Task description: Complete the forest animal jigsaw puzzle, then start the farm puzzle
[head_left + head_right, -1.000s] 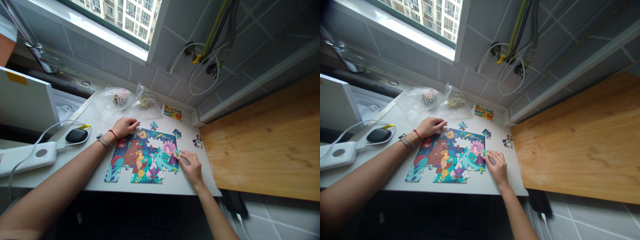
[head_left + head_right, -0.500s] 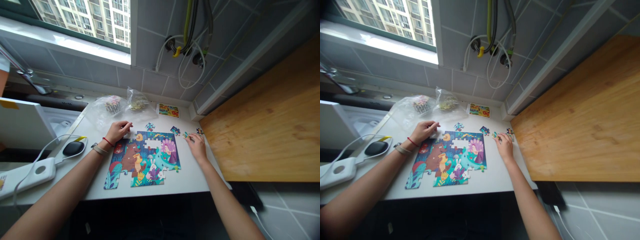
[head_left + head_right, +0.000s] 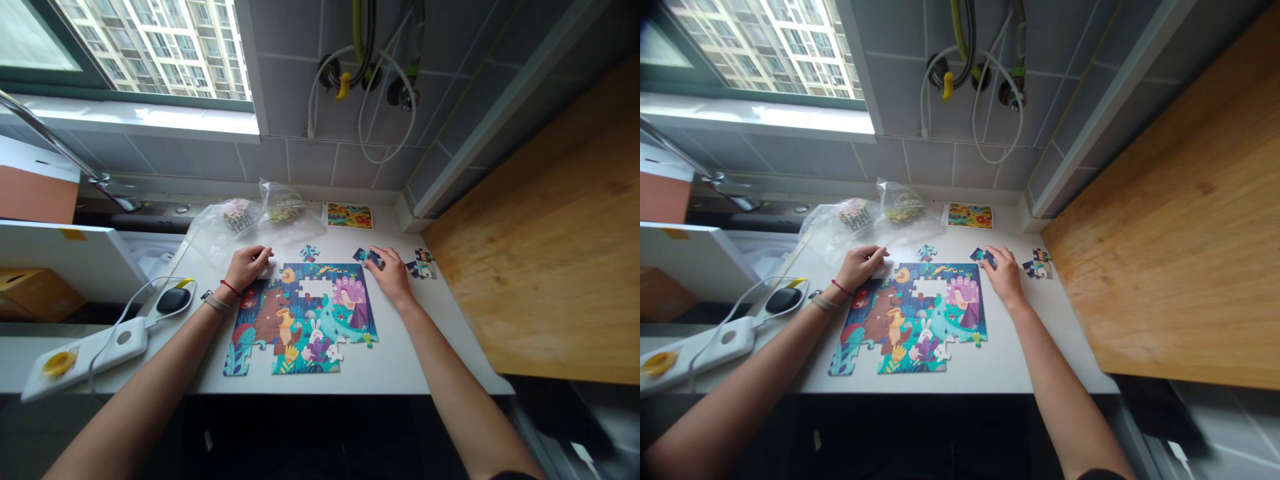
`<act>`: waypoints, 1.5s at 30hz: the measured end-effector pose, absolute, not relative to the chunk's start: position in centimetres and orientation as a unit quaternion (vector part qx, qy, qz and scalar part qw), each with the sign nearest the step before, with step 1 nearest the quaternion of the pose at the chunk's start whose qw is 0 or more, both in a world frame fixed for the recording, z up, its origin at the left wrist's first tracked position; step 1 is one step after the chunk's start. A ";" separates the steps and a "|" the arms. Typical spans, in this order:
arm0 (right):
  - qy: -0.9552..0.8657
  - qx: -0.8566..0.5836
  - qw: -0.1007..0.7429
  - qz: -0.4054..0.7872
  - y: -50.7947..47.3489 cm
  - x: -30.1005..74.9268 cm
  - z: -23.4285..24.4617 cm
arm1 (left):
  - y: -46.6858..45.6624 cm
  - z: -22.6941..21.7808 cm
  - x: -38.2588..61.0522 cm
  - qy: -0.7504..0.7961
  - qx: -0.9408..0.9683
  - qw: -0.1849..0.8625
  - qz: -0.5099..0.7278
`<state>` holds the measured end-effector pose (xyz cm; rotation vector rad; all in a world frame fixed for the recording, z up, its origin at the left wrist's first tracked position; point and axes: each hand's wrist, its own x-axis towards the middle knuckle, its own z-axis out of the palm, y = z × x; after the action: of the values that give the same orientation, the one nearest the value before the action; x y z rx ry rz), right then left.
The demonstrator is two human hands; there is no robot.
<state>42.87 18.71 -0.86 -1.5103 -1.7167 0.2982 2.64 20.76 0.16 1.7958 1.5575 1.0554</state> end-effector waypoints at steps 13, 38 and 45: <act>-0.570 -0.504 0.514 0.397 16.8 39.7 0.7 | 21.2 -0.1 1.9 0.604 0.589 0.309 0.440; -0.446 -0.441 0.511 0.588 16.3 38.8 1.4 | 21.3 0.3 2.8 0.635 0.586 0.272 0.423; -0.461 -0.418 0.513 0.591 16.3 38.7 1.1 | 21.2 0.4 2.9 0.640 0.591 0.261 0.415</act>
<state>38.75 16.33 1.07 -1.0043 -1.1097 1.4214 2.92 21.20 0.38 1.6013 1.7333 1.1243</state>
